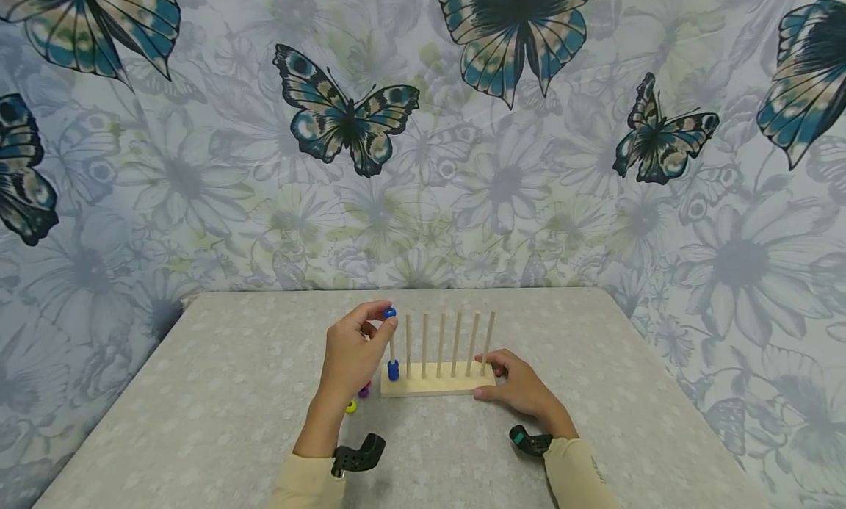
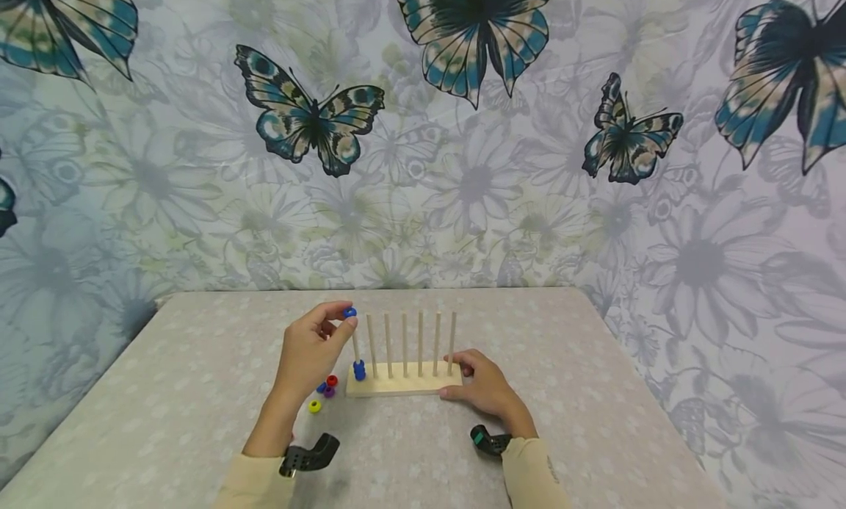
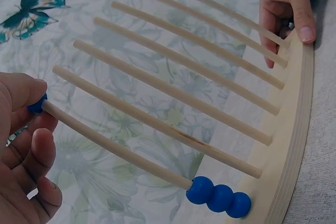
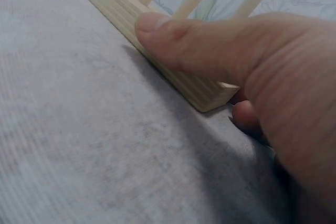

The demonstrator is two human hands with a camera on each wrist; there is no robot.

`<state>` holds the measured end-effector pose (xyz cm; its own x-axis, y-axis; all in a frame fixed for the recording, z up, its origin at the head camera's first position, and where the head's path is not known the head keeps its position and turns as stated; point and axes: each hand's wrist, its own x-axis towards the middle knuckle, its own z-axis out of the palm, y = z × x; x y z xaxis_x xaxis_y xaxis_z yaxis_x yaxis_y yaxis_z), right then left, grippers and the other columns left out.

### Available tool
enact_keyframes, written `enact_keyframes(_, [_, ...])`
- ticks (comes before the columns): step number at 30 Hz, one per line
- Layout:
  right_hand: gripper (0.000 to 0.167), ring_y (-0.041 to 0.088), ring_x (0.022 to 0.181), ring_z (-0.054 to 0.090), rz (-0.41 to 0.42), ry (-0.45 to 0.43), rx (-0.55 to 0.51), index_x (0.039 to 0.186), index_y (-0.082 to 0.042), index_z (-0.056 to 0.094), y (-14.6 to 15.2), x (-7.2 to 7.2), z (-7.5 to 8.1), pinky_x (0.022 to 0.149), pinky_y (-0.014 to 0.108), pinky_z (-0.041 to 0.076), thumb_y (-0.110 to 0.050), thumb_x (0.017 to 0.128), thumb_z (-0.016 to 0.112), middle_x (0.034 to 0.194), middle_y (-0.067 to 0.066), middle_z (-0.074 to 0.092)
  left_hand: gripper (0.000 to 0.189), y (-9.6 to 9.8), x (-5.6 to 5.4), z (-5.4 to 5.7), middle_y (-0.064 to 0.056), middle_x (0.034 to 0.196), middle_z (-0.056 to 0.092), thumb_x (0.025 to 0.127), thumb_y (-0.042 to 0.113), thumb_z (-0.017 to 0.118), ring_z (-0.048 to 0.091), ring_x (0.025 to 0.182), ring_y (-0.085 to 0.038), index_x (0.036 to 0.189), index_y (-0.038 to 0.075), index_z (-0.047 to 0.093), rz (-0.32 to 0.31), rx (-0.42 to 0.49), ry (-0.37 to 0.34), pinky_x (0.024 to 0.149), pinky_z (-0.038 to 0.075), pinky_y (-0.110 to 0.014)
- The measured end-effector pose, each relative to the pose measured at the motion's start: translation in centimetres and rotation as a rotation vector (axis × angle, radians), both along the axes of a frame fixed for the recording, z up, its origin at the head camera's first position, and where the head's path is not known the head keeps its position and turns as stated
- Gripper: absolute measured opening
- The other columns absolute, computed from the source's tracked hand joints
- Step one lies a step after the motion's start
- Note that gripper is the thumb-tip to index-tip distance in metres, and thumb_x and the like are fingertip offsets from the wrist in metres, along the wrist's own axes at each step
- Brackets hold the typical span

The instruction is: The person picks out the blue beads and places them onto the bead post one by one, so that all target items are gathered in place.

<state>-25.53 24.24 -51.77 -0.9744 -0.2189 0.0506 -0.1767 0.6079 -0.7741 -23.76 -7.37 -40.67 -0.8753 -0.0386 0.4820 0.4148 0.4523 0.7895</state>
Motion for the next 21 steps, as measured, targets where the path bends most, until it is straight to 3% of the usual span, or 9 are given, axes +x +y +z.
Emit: enact_keyframes(21, [0.062,0.015,0.096,0.053,0.009,-0.007,-0.033,0.128,-0.029,0.065,-0.04,-0.03,0.05,0.088,0.031,0.044,-0.043,0.072,0.09,0.118,-0.006,0.062,0.022,-0.08,-0.05,-0.11,0.008,0.097,0.071,0.092,0.027,0.073,0.059,0.069,-0.011,0.114,0.026,0.073,-0.006,-0.007,0.024,0.052,0.044,-0.025])
